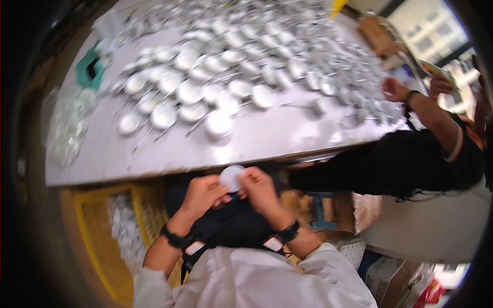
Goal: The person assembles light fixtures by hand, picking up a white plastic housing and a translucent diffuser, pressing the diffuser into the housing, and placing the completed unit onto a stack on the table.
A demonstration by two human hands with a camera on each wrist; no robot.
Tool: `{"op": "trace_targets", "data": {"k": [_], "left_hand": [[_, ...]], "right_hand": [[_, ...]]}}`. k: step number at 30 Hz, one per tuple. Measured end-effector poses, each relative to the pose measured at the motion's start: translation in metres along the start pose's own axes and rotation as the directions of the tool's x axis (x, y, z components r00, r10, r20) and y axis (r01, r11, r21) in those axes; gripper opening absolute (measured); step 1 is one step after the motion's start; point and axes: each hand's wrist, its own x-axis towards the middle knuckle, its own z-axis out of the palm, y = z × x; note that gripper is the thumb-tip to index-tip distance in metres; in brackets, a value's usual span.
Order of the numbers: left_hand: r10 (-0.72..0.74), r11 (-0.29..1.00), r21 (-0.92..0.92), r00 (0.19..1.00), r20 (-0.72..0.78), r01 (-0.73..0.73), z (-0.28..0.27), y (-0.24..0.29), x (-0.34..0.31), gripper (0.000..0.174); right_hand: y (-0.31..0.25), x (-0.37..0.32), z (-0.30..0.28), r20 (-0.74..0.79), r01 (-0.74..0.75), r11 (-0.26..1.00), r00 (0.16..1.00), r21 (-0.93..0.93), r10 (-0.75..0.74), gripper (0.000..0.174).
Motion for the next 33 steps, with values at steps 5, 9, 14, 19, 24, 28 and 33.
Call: {"op": "trace_targets", "data": {"k": [5,9,14,19,24,28,33], "left_hand": [[0.013,0.997,-0.075,0.999,-0.043,-0.017,0.003,0.001,-0.001,0.009],[0.024,0.996,-0.091,0.999,-0.033,-0.027,0.000,-0.007,0.004,0.008],[0.038,0.977,-0.211,0.999,0.017,-0.034,0.001,-0.006,0.007,0.013],[0.050,0.971,-0.235,0.998,0.039,-0.039,0.002,-0.005,0.010,0.018],[0.076,0.987,-0.145,0.995,0.061,-0.067,0.005,-0.002,0.013,0.018],[0.069,0.997,-0.032,0.995,0.067,-0.067,0.010,0.002,0.020,0.019],[0.069,0.944,0.316,0.994,0.090,-0.094,0.012,0.018,0.037,0.017]], "right_hand": [[0.004,0.000,-0.009,0.087,0.062,0.997,0.995,-0.039,-0.058,0.016],[-0.002,-0.002,-0.011,0.116,0.071,0.991,0.992,-0.111,-0.058,0.017],[-0.003,-0.001,-0.016,0.172,0.068,0.987,0.984,-0.142,-0.043,0.017],[0.003,0.003,-0.018,0.172,0.060,0.988,0.984,-0.143,-0.035,0.017],[0.006,0.003,-0.022,0.161,0.087,0.984,0.985,-0.155,-0.062,0.022],[0.001,0.001,-0.026,0.131,0.087,0.979,0.989,-0.185,-0.063,0.020],[0.001,0.003,-0.036,0.104,0.115,0.974,0.990,-0.193,-0.096,0.018]]}}
